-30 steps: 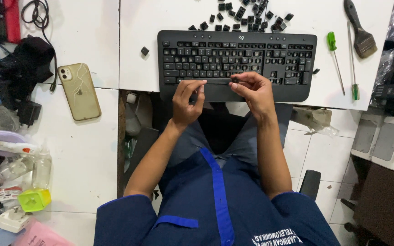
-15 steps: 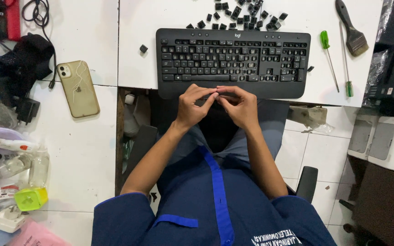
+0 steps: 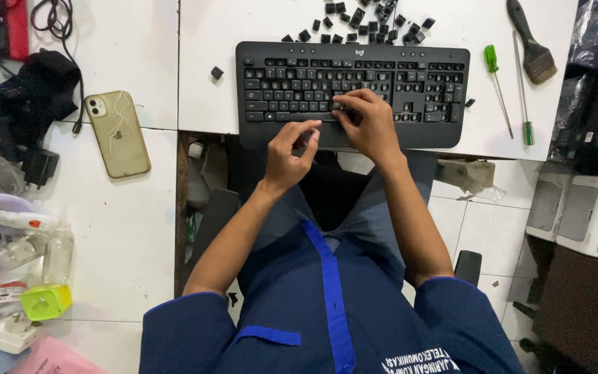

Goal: Attaching individual keycaps to a computer keyboard base on a repair bench.

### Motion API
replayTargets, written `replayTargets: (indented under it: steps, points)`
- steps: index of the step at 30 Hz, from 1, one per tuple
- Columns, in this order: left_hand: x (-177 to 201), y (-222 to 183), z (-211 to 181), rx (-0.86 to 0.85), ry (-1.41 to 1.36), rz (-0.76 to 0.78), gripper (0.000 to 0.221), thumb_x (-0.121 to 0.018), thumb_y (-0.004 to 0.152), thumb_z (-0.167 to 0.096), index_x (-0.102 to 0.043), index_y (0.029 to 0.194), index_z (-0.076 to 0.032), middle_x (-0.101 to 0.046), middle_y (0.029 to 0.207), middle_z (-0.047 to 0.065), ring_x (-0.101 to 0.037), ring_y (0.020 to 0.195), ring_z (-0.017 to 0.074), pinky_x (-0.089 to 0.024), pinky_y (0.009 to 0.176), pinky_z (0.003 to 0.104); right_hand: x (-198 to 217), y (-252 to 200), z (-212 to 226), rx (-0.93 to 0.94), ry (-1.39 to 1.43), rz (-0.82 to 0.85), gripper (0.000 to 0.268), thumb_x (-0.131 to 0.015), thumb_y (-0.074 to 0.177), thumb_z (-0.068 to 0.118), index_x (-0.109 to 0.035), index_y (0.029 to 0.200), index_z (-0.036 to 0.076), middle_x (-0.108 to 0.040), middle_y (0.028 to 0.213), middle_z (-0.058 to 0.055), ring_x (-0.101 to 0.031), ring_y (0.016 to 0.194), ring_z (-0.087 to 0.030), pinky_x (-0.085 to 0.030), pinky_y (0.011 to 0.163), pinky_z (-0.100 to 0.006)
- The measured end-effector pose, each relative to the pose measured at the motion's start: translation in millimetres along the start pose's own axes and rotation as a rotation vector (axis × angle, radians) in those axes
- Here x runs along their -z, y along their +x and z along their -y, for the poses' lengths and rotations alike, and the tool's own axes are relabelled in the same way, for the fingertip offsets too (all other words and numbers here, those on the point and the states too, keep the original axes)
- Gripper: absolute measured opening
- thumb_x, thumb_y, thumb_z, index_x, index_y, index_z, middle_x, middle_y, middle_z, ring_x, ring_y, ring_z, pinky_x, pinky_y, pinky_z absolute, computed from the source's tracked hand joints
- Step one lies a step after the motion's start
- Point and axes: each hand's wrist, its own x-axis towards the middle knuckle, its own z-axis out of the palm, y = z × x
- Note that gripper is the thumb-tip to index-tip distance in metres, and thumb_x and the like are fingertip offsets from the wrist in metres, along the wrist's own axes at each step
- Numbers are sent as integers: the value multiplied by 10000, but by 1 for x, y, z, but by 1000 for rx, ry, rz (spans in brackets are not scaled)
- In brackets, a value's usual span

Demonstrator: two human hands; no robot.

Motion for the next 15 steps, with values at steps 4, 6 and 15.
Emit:
replayTargets:
  steps: [4, 6, 15]
  points:
    - [1, 0, 3, 27, -3, 14, 227, -833, 1106, -75, -892, 1318, -129, -870, 1005, 64, -738, 710, 224, -620, 585, 339, 6, 13, 1, -119, 20, 83, 299, -949, 990, -72, -935, 1264, 48, -800, 1121, -231, -822, 983, -449, -707, 724, -420]
    - [1, 1, 0, 45, -5, 26, 229, -828, 1095, -57, -891, 1303, -129, -862, 1000, 55, -747, 715, 217, -626, 586, 330, 4, 17, -6, -112, 24, 142, 270, -948, 990, -83, -937, 1238, 24, -786, 1084, -251, -818, 949, -444, -708, 683, -410]
    - [2, 1, 1, 51, -10, 31, 256, -825, 1093, -55, -893, 1316, -162, -850, 1011, 27, -740, 719, 201, -624, 590, 331, -15, 34, -28, -75, -251, 284, 167, -954, 943, -29, -966, 1072, 77, -780, 929, -132, -808, 806, -333, -679, 663, -388]
